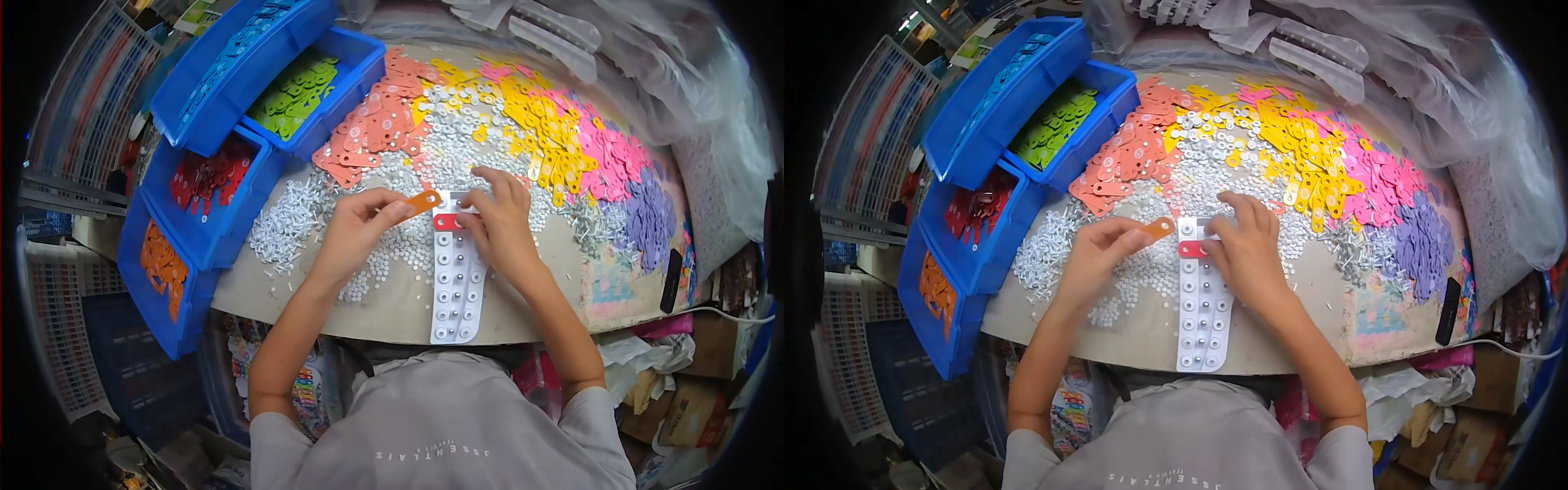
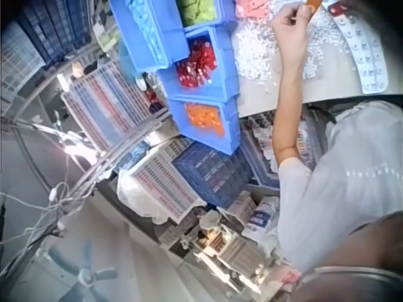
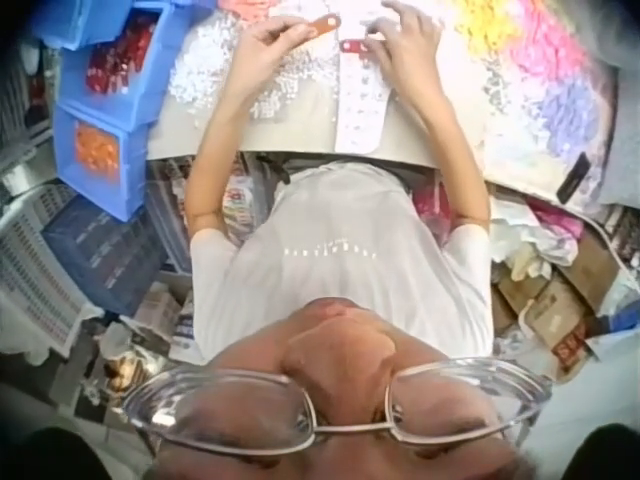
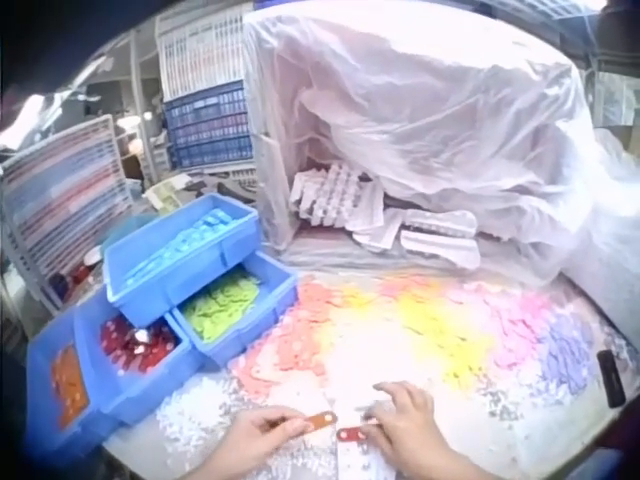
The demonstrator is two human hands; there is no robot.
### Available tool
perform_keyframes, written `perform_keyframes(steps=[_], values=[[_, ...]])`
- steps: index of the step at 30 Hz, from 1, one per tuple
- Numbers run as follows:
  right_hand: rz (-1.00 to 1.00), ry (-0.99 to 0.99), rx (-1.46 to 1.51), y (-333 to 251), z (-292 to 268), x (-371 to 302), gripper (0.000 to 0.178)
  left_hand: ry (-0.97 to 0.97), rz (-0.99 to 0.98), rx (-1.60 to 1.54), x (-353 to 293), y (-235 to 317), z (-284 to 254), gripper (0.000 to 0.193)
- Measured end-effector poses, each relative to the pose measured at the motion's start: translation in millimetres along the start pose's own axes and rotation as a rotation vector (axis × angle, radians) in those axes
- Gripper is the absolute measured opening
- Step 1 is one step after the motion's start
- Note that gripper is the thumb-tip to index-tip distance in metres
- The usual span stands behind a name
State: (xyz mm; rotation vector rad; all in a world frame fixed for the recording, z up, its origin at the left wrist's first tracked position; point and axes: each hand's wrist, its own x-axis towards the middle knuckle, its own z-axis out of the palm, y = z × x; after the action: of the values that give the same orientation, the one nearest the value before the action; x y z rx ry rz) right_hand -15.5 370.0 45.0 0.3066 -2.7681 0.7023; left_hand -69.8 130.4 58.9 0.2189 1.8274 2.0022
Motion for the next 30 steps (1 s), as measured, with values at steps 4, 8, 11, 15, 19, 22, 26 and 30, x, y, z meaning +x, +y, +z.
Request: perform_keyframes(steps=[4, 8, 11, 15, 19, 22, 26, 30], values=[[0.141, 0.082, 0.024, 2, 9, -4, 0.036, -0.029, 0.169, 0.38, 28, -10, 11, 0.016], [0.177, 0.09, -0.002, -1, 8, -6, 0.046, -0.02, 0.363, 0.575, 53, -25, 26, 0.012], [0.202, 0.137, 0.021, -6, 12, -10, 0.052, -0.064, 0.367, 0.631, 62, -35, 31, 0.011], [0.255, 0.153, 0.041, -7, 17, -18, 0.06, -0.066, 0.323, 0.606, 66, -43, 38, 0.011], [0.298, 0.182, 0.047, -6, 19, -18, 0.065, -0.045, 0.279, 0.591, 65, -48, 48, 0.016], [0.295, 0.16, 0.042, -6, 20, -18, 0.068, 0.008, 0.289, 0.59, 67, -56, 55, 0.018], [0.275, 0.172, 0.003, -8, 20, -18, 0.064, 0.095, 0.408, 0.742, 63, -53, 62, 0.016], [0.283, 0.178, 0.004, -9, 21, -20, 0.064, 0.035, 0.378, 0.713, 60, -49, 59, 0.014]])
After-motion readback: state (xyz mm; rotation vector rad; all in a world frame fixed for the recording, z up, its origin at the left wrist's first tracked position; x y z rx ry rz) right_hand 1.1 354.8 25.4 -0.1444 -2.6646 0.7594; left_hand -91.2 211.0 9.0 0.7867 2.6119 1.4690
